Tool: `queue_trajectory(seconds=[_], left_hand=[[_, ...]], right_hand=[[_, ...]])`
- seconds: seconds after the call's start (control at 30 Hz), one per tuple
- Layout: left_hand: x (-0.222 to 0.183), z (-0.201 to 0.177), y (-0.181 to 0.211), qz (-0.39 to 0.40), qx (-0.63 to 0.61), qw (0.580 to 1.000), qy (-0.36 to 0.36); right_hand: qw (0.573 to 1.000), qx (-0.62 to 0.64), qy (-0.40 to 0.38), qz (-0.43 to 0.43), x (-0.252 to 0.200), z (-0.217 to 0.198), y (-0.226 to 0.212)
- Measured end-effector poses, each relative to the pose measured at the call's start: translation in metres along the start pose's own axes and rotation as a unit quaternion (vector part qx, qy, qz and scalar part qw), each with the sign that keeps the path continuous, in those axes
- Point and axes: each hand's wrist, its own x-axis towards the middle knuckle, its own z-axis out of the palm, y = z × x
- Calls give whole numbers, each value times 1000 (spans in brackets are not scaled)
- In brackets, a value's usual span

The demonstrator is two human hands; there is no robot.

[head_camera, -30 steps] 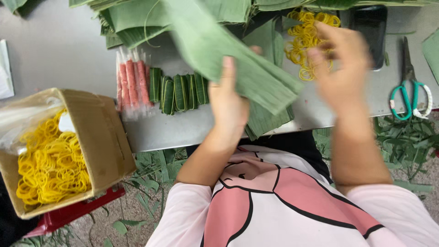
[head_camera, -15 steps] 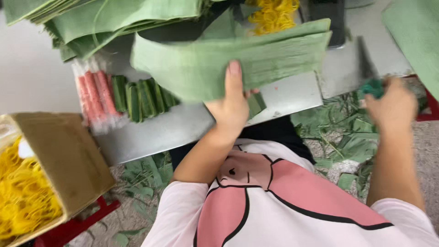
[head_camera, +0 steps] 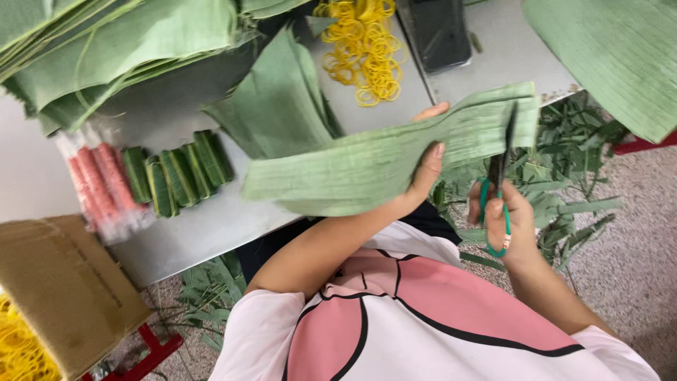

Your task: The person wraps pink food sticks into green leaves, rolling the leaves tightly by hand and securing the bundles with yellow rubber bands. They also use shears to trim the leaves to size on a metal table.

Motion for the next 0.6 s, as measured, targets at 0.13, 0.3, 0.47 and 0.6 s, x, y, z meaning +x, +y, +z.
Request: queue_trajectory(seconds=[0.13, 0.3, 0.47, 0.6], left_hand=[[7, 2, 3, 77, -5, 996, -46], [6, 0, 16, -69, 87, 981, -157], [-1, -4, 18, 58, 149, 987, -28], [-6, -48, 32, 47, 91, 994, -26]], right_hand=[[998, 19, -32, -49, -6, 1, -20], [996, 56, -1, -62, -8, -4, -14], [998, -17, 47, 39, -16, -24, 5], [937, -332, 99, 42, 32, -59, -19]])
